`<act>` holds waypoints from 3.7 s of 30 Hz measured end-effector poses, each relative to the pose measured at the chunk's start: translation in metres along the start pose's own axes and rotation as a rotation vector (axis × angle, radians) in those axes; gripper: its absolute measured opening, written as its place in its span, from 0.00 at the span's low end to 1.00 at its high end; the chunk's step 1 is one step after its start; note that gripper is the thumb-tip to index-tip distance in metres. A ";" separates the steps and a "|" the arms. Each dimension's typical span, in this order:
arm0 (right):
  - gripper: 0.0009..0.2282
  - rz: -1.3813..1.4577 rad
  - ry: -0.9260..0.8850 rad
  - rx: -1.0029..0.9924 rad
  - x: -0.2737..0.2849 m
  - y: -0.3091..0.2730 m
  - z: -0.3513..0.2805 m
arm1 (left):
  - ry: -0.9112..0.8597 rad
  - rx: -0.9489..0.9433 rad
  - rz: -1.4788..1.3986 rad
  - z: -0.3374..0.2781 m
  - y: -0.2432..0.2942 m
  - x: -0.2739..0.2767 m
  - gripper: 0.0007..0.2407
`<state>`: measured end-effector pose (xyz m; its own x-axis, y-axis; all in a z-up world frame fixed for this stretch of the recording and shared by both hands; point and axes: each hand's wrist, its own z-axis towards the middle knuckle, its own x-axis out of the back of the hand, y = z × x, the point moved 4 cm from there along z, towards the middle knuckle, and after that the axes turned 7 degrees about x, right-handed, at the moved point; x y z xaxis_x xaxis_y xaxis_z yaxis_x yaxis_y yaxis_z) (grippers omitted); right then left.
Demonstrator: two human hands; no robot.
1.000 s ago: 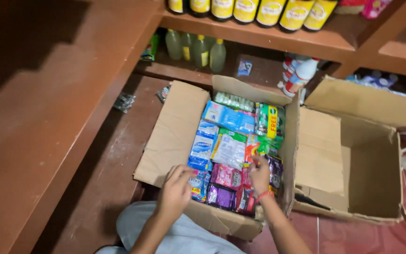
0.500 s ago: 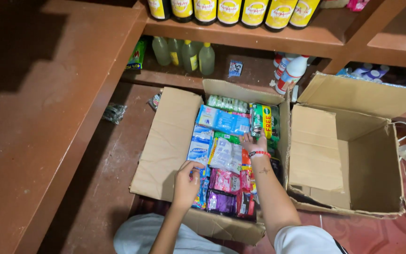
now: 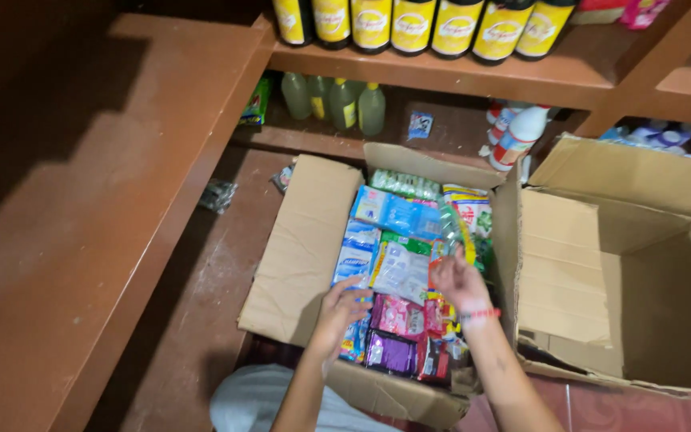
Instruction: Organizing various consumer products from cardboard boxes onto wooden storage shelves.
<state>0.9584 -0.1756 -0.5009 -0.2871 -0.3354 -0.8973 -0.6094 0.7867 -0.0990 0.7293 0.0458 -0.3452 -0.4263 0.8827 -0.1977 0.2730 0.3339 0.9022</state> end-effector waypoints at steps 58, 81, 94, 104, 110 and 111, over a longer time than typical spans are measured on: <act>0.24 -2.620 -0.984 0.283 -0.285 0.145 -0.141 | 0.308 -0.182 -0.456 -0.319 0.108 0.057 0.26; 0.12 -1.281 -2.590 0.011 -0.500 0.564 -0.584 | 1.211 -0.628 -0.558 -0.733 -0.016 0.092 0.24; 0.12 -1.275 -2.877 -0.094 -0.425 0.763 -0.769 | 1.317 -0.746 -0.660 -0.807 -0.069 0.128 0.24; 0.14 -1.353 -2.961 0.288 -0.381 0.810 -0.790 | 1.338 -0.825 -0.859 -0.831 0.004 0.123 0.20; 0.19 -1.635 -2.865 -0.444 -0.422 0.773 -0.786 | 1.413 -0.803 -0.893 -0.846 -0.007 0.134 0.19; 0.20 -1.558 -2.846 -0.616 -0.429 0.768 -0.783 | 1.402 -0.814 -0.886 -0.847 -0.004 0.135 0.19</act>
<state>0.0342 0.1665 0.1448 0.0505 0.6377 0.7686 0.2514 0.7367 -0.6277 -0.0601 -0.1169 -0.0509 -0.6287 -0.4713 -0.6186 -0.6548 -0.1083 0.7480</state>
